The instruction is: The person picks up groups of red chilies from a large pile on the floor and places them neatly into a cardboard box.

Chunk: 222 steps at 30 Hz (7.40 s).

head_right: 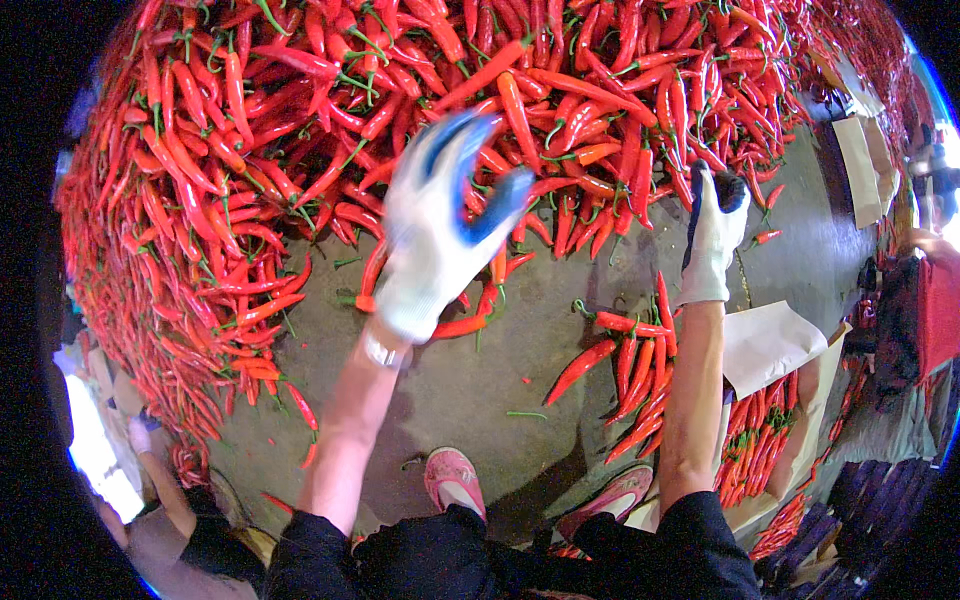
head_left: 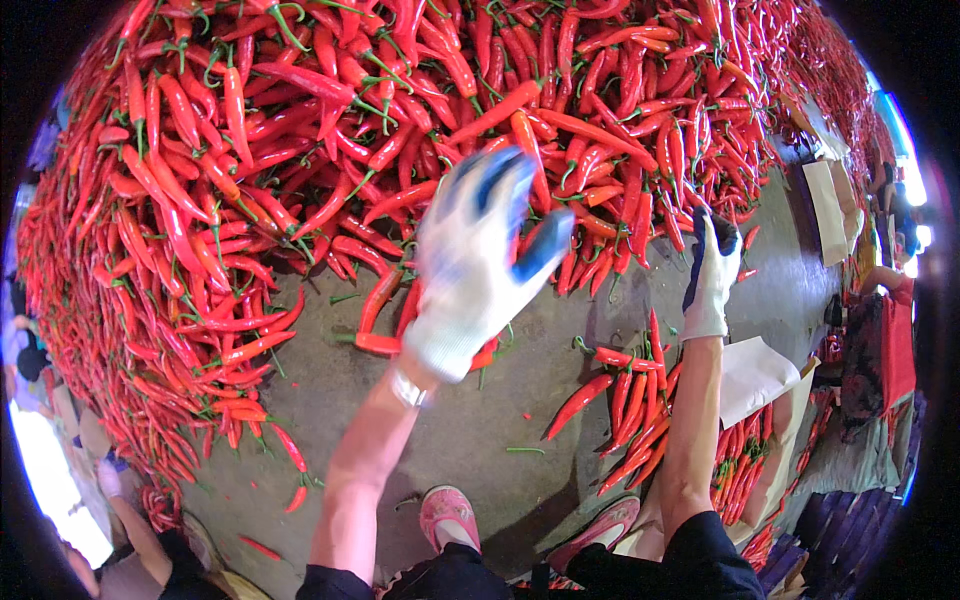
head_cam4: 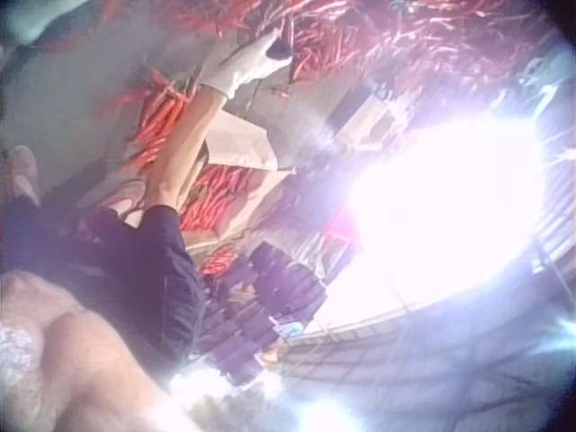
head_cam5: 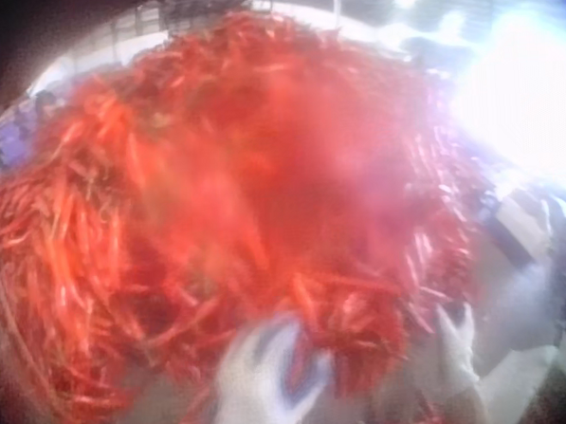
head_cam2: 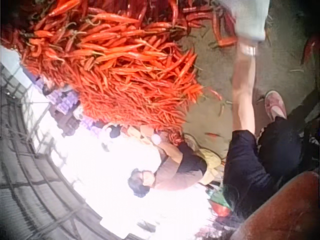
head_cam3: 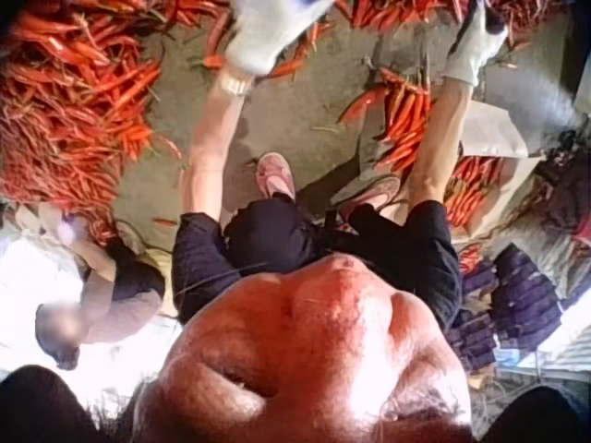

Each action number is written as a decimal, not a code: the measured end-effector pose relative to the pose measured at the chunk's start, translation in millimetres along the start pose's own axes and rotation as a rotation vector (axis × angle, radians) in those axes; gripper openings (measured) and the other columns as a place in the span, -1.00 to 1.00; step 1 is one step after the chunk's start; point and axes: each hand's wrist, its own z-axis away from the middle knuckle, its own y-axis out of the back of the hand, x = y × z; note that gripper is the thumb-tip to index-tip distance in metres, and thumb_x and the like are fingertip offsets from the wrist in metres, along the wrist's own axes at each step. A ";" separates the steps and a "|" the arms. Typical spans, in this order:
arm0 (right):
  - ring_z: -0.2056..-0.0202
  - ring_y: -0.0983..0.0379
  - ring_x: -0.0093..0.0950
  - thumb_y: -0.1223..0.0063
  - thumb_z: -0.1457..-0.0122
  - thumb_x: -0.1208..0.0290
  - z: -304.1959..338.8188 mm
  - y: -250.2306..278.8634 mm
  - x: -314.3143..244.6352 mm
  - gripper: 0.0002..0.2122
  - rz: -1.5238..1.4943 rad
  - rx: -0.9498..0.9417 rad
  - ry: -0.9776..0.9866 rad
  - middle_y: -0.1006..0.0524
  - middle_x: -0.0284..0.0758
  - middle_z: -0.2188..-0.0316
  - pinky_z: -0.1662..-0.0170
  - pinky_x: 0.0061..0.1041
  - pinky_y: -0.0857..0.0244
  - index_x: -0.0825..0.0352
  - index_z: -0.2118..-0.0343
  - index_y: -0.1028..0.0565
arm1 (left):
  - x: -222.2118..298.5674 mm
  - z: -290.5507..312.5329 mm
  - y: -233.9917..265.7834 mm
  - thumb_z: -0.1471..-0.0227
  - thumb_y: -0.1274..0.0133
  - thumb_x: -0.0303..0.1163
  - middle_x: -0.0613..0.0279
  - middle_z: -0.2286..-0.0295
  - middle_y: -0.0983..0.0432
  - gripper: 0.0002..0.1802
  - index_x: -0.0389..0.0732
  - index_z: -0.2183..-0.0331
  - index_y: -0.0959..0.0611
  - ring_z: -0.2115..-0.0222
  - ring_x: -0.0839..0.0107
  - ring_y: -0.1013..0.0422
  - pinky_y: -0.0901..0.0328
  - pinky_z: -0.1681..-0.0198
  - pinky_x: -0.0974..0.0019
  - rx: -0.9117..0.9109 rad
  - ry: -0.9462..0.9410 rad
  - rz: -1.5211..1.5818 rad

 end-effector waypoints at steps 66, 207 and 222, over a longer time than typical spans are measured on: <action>0.21 -0.52 -0.13 -0.17 -0.01 0.18 21.0 -65.2 32.4 -0.55 1.433 -0.631 0.457 -0.56 -0.09 0.28 0.16 -0.19 -0.40 0.32 0.07 -0.40 | -9.9 177.3 -15.2 -0.06 0.03 -0.14 0.14 0.22 -0.45 -0.68 -0.11 0.21 -0.58 0.02 0.08 -0.29 -0.14 -0.10 0.00 -0.812 -0.083 -0.218; 0.20 -0.34 -0.63 0.05 -0.20 0.51 305.4 131.6 51.3 -0.69 0.165 -0.698 -0.554 -0.45 -0.44 0.20 0.07 -0.64 -0.23 0.46 0.01 -0.37 | 60.1 340.4 116.5 -0.09 -0.09 -0.27 0.16 0.21 -0.50 -0.57 -0.26 0.04 -0.46 0.27 0.34 -0.49 -0.42 0.23 0.30 0.021 1.640 1.612; 0.30 -0.50 -0.21 -0.25 0.09 0.16 310.5 66.5 35.3 -0.40 1.214 -1.321 0.445 -0.51 -0.19 0.28 0.22 -0.28 -0.36 0.29 -0.03 -0.33 | 37.4 371.7 168.7 -0.08 -0.07 -0.41 0.07 0.18 -0.47 -0.55 -0.26 -0.01 -0.40 0.14 0.17 -0.44 -0.35 0.04 0.05 0.398 1.473 1.722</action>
